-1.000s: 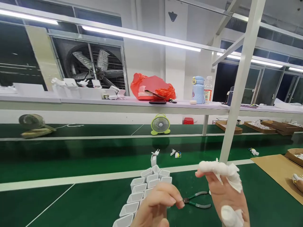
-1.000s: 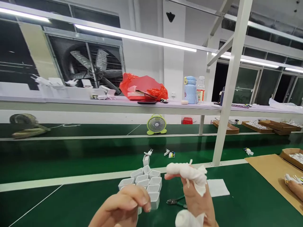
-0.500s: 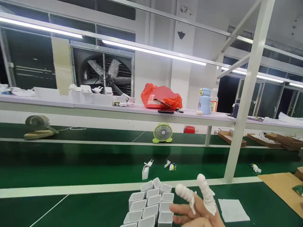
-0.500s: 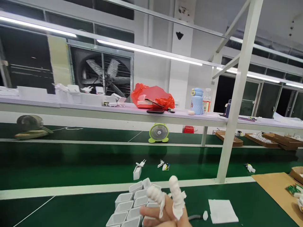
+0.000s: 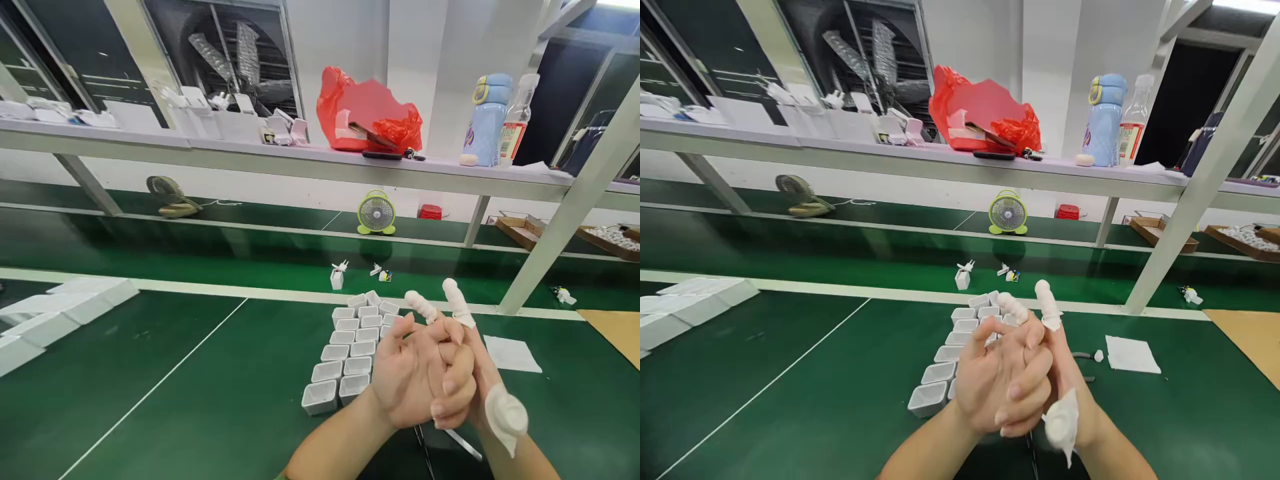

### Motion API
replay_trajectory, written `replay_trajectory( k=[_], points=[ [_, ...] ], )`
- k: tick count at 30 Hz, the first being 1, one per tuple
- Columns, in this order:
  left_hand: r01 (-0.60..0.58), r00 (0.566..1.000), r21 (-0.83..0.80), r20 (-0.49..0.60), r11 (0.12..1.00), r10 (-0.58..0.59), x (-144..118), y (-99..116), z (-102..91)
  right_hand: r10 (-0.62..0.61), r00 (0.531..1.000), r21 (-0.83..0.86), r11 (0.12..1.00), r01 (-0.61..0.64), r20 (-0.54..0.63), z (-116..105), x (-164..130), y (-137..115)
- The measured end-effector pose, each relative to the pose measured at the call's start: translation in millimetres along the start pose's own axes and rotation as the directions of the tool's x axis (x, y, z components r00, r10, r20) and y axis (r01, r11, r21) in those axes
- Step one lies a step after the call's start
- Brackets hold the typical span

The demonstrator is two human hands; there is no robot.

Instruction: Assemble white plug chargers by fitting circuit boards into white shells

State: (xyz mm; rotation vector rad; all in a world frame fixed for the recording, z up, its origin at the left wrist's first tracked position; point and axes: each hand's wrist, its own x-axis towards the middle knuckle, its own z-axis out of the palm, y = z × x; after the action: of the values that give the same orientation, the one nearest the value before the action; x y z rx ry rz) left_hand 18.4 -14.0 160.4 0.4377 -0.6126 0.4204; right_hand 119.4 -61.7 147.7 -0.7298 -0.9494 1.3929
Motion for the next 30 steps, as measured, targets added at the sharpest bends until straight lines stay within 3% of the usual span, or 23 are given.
replay_trajectory(
  k=[2,5,8,13,18,22,24,28,30],
  points=[
    [-0.035,0.994,0.017,-0.105,0.999,0.037,-2,3,5.6,-0.037,0.999,0.084,0.996,0.036,0.009,6,-2,-4],
    [-0.054,0.978,0.111,-0.194,0.992,0.075,-6,7,13.5,-0.240,0.970,0.103,0.965,0.242,-0.038,9,-3,-14],
    [-0.068,0.974,0.192,-0.200,0.979,0.107,-9,10,18.4,-0.323,0.942,0.087,0.940,0.330,-0.092,6,0,-22],
    [-0.097,0.969,0.243,-0.199,0.965,0.148,-12,14,20.3,-0.344,0.897,0.143,0.908,0.393,-0.278,2,6,-30],
    [-0.108,0.975,0.223,-0.166,0.969,0.147,-13,17,20.8,-0.379,0.891,0.159,0.891,0.424,-0.250,3,5,-30],
    [-0.075,0.975,0.256,-0.182,0.964,0.124,-14,18,23.9,-0.436,0.873,0.046,0.889,0.455,-0.219,5,0,-24],
    [-0.068,0.977,0.270,-0.177,0.961,0.119,-15,18,25.3,-0.532,0.821,-0.032,0.842,0.538,-0.206,6,-4,-20],
    [-0.122,0.974,0.288,-0.151,0.950,0.171,-16,17,25.9,-0.747,0.645,-0.230,0.664,0.711,-0.163,9,-11,-18],
    [-0.132,0.972,0.311,-0.147,0.941,0.185,-17,16,26.1,-0.771,0.623,-0.324,0.627,0.708,-0.132,8,-16,-18]
  ],
)
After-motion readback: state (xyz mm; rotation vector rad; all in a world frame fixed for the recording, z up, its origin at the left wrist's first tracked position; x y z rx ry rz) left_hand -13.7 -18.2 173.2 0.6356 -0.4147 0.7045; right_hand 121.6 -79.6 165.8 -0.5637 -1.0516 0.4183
